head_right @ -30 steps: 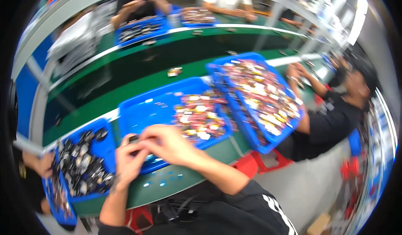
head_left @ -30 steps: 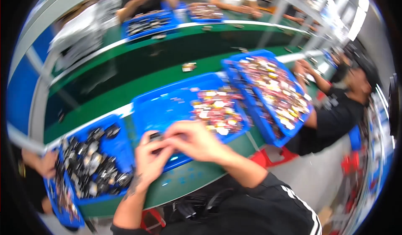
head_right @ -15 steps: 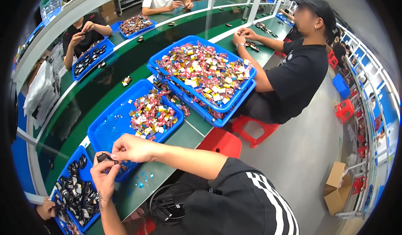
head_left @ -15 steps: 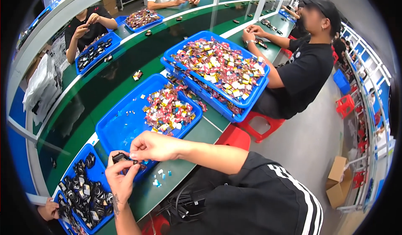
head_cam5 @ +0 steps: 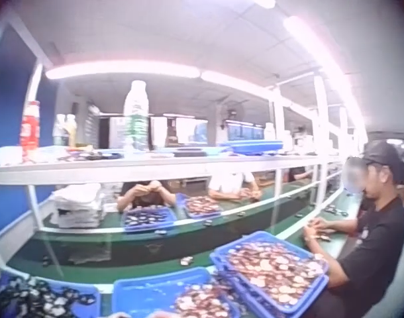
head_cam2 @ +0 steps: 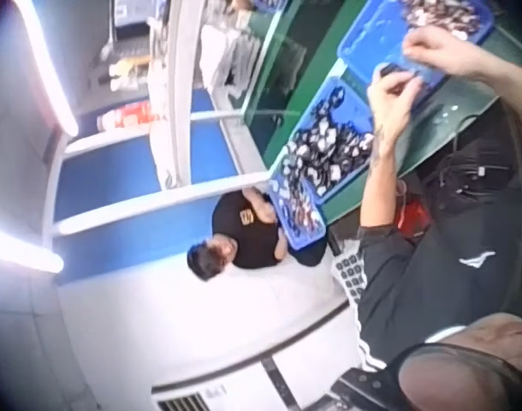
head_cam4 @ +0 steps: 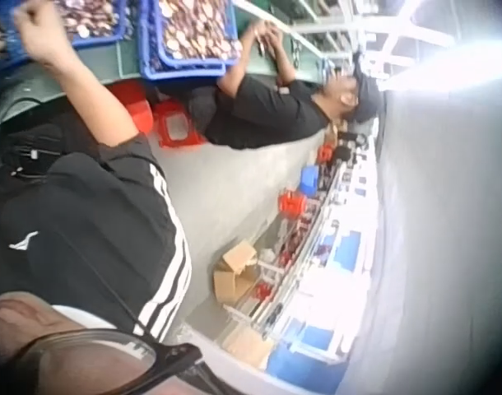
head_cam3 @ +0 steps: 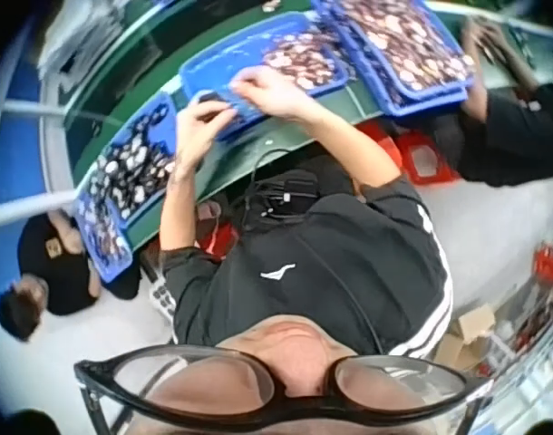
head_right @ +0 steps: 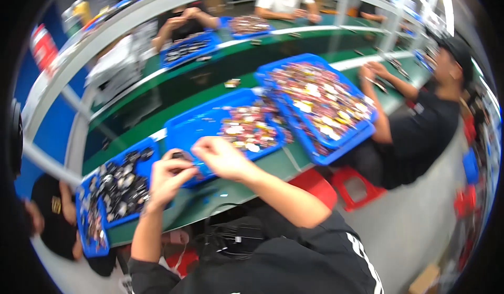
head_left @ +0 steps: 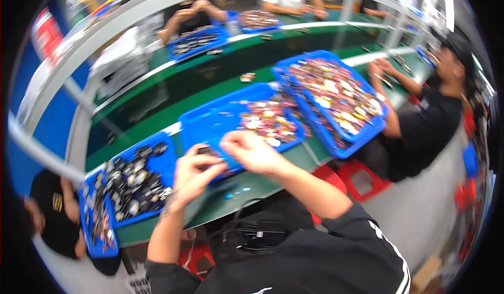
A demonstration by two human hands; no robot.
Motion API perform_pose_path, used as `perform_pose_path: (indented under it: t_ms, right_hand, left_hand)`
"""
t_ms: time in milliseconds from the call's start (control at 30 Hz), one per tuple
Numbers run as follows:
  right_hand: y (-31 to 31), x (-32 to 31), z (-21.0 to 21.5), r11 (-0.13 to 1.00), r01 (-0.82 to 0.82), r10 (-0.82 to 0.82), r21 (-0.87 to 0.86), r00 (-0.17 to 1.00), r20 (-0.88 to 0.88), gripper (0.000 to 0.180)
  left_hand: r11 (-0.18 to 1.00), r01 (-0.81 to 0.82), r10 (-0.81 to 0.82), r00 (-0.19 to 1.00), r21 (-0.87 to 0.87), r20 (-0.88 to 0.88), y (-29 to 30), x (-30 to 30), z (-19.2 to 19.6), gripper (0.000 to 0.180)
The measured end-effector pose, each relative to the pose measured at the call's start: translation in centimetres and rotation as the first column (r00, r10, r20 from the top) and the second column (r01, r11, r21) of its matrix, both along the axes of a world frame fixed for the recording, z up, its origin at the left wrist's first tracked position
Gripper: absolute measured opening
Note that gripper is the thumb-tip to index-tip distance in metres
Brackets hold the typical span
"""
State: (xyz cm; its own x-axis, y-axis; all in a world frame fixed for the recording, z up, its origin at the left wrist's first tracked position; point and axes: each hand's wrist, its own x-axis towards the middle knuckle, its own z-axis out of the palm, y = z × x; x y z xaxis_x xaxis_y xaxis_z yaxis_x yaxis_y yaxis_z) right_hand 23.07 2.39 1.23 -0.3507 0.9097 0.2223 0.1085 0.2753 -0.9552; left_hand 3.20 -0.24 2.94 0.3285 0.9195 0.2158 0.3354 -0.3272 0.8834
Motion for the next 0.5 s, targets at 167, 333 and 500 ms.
perform_pose_path:
  t_ms: [167,333,500]
  right_hand:
    - [2.6,0.0,-0.7,0.913,0.164,-0.304,0.374,0.884,0.355,0.015]
    - [2.7,-1.4,1.2,0.997,0.035,-0.043,-0.074,0.993,-0.111,0.012]
    - [3.1,-2.8,1.3,0.998,0.006,-0.009,-0.064,0.999,-0.044,0.014]
  left_hand:
    - [0.994,-0.071,0.082,0.988,-0.086,0.131,1.0,0.3,0.3,0.015]
    - [0.988,-0.139,0.15,0.971,-0.071,0.183,2.4,-1.3,-1.7,0.012]
    - [0.994,-0.077,0.09,0.98,-0.079,0.179,3.9,-1.9,-2.8,0.014]
